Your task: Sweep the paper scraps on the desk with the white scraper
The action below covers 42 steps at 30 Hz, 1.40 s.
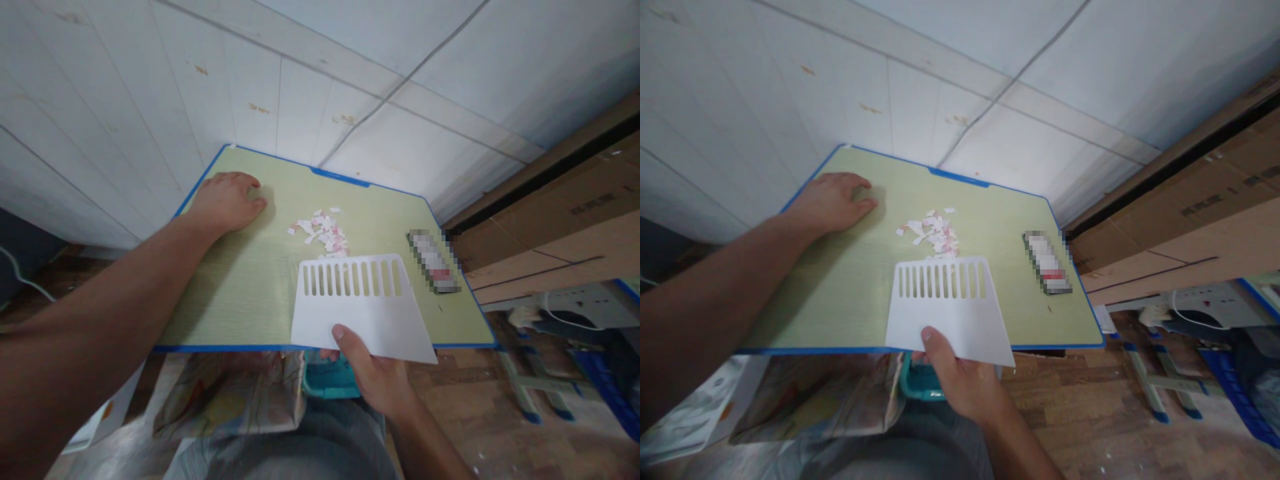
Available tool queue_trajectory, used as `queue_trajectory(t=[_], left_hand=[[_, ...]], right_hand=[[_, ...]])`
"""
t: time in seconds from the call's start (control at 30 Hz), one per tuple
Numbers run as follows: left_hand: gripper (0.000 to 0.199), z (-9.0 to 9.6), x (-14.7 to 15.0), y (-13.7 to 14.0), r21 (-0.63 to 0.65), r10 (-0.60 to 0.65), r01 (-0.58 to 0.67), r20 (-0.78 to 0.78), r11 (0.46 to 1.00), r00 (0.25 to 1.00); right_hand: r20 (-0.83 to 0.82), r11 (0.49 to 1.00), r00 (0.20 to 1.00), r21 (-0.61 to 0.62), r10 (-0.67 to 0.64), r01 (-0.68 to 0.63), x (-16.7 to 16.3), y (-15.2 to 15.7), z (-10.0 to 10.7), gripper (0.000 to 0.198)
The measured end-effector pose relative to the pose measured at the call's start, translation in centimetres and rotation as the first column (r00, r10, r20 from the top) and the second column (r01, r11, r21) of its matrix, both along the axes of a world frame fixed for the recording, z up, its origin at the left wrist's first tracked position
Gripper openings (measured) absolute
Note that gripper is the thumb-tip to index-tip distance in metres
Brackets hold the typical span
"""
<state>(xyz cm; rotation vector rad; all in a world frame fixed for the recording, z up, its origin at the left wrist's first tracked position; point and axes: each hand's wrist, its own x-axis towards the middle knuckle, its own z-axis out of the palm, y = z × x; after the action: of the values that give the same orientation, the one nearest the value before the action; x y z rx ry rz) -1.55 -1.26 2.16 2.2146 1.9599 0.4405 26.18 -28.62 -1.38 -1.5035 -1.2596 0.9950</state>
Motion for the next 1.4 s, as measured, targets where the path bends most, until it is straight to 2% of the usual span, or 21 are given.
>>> queue_trajectory(t=[0.23, 0.3, 0.4, 0.5, 0.67, 0.77, 0.93, 1.17, 1.4], left_hand=[[0.073, -0.5, -0.4, 0.4, 0.004, -0.012, 0.012, 0.006, 1.0, 1.0], [0.072, -0.7, -0.6, 0.6, 0.009, -0.004, 0.004, 0.009, 1.0, 1.0], [0.071, -1.1, -0.8, 1.1, 0.016, 0.006, -0.007, 0.033, 1.0, 0.999], [0.073, -1.4, -1.0, 1.6, 0.027, 0.004, -0.005, 0.065, 1.0, 0.998], [0.075, -1.5, -1.1, 1.9, 0.028, -0.006, 0.004, 0.061, 1.0, 0.998], [0.072, -1.4, -1.1, 1.8, 0.031, -0.009, 0.008, 0.036, 0.999, 0.999], [0.065, -1.3, -1.0, 1.7, 0.031, -0.003, 0.003, -0.013, 1.0, 1.0], [0.064, -1.9, -1.3, 2.2, 0.056, -0.016, 0.016, -0.004, 0.998, 1.0], [0.066, -2.1, -1.5, 2.5, 0.065, -0.012, 0.011, 0.009, 0.998, 1.0]], right_hand=[[-0.048, 0.998, 0.997, -0.016, 0.063, -0.064, 0.7, 0.3, 1.0, 0.05], [-0.028, 1.0, 1.0, 0.029, 0.012, -0.011, 1.5, 1.4, 1.5, 0.055], [0.089, 0.98, 0.985, 0.146, -0.146, 0.132, 2.9, 4.1, 2.0, 0.058], [0.141, 0.955, 0.963, 0.223, -0.23, 0.195, 3.8, 7.1, 2.2, 0.046], [0.112, 0.97, 0.982, 0.211, -0.149, 0.123, 3.3, 10.9, 1.7, 0.038], [0.149, 0.975, 0.983, 0.206, -0.11, 0.078, 3.0, 12.3, 1.6, 0.038], [0.135, 0.963, 0.978, 0.239, -0.157, 0.122, 3.0, 13.2, 2.1, 0.037], [0.062, 0.979, 0.995, 0.194, -0.081, 0.068, 1.9, 13.7, 1.8, 0.035], [0.005, 0.981, 0.996, 0.171, -0.094, 0.092, 2.0, 13.8, 1.6, 0.035]])
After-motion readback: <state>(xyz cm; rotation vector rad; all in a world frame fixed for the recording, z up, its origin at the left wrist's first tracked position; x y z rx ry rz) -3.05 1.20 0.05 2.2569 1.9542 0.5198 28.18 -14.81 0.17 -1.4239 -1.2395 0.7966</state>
